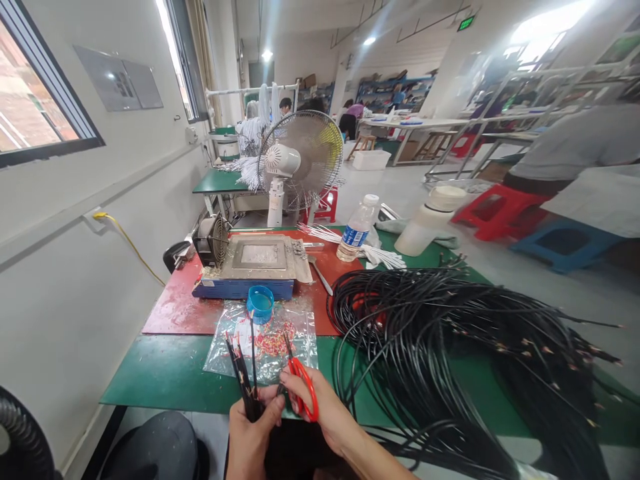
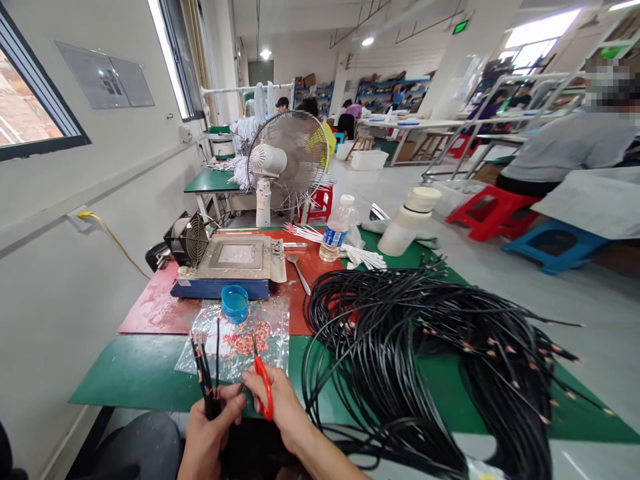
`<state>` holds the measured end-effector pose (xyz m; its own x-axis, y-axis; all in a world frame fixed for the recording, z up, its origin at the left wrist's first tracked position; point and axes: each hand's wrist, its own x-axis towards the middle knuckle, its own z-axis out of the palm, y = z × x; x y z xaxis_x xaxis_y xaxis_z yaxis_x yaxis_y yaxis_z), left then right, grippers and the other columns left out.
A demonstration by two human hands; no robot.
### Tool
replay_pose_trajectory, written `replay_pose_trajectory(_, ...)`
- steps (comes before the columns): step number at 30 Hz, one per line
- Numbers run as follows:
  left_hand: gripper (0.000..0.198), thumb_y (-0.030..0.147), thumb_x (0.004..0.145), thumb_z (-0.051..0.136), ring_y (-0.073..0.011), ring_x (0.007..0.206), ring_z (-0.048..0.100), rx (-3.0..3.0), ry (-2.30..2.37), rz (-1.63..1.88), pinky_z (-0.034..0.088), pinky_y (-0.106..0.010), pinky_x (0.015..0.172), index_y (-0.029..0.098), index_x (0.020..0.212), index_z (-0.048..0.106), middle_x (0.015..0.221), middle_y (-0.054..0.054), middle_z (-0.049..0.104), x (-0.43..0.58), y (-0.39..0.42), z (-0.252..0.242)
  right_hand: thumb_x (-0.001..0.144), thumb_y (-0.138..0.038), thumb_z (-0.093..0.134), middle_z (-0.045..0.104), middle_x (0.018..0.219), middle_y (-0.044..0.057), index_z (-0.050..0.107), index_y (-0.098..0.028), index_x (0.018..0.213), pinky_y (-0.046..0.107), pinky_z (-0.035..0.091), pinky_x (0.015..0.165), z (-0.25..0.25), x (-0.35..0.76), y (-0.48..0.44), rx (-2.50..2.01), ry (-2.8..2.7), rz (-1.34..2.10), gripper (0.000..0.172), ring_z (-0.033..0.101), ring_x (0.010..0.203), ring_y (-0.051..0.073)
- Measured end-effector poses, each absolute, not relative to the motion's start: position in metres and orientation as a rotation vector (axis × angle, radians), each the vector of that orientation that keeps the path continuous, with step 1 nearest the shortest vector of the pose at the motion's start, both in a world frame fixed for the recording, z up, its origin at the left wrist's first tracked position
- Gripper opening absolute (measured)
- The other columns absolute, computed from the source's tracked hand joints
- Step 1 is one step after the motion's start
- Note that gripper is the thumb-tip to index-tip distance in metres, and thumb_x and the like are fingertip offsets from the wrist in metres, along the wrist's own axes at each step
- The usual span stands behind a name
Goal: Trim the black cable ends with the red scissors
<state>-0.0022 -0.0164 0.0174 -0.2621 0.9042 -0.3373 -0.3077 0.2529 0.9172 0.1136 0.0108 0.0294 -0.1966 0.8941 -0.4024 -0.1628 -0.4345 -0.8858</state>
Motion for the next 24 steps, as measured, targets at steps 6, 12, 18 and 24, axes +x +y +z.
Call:
replay_pose_trajectory(6,0.032,0.038,0.046,0.084,-0.0022,0.031,0.025,0.539,1.376,1.282,0.019,-0.019,0.031,0.014,0.065,0.073,0.04,0.002,0.056,-0.005,-0.017,0.019,0.07,-0.055,0.061,0.041,0.048,-0.007,0.048,-0.016,0.069,0.019,0.021,0.04,0.026,0.115,0.007,-1.23,-0.964,1.77,0.041,0.033,0.042,0.005)
replay_pose_trajectory(12,0.035,0.037,0.043,0.084,-0.0025,0.031,0.026,0.512,1.377,1.317,0.016,-0.019,0.03,0.012,0.065,0.073,0.038,0.002,0.054,-0.005,-0.017,0.02,0.071,-0.063,0.057,0.042,0.048,-0.006,0.049,-0.016,0.071,0.018,0.021,0.04,0.02,0.114,-0.001,-1.182,-1.017,1.783,0.048,0.033,0.043,0.005)
replay_pose_trajectory(18,0.035,0.037,0.043,0.085,-0.0036,0.03,0.028,0.527,1.383,1.302,0.022,-0.02,0.031,0.012,0.065,0.074,0.039,0.002,0.055,-0.006,-0.018,0.009,0.071,-0.061,0.058,0.041,0.047,-0.007,0.049,-0.016,0.072,0.019,0.02,0.04,0.019,0.112,-0.003,-1.185,-0.987,1.762,0.046,0.032,0.042,0.006)
replay_pose_trajectory(24,0.031,0.034,0.044,0.085,-0.0072,0.034,0.039,0.574,1.4,1.331,0.035,-0.022,0.037,0.013,0.065,0.074,0.04,0.003,0.055,-0.007,-0.019,0.006,0.072,-0.056,0.059,0.041,0.047,-0.006,0.051,-0.015,0.071,0.019,0.02,0.042,0.023,0.111,-0.003,-1.228,-0.986,1.765,0.042,0.033,0.043,0.006)
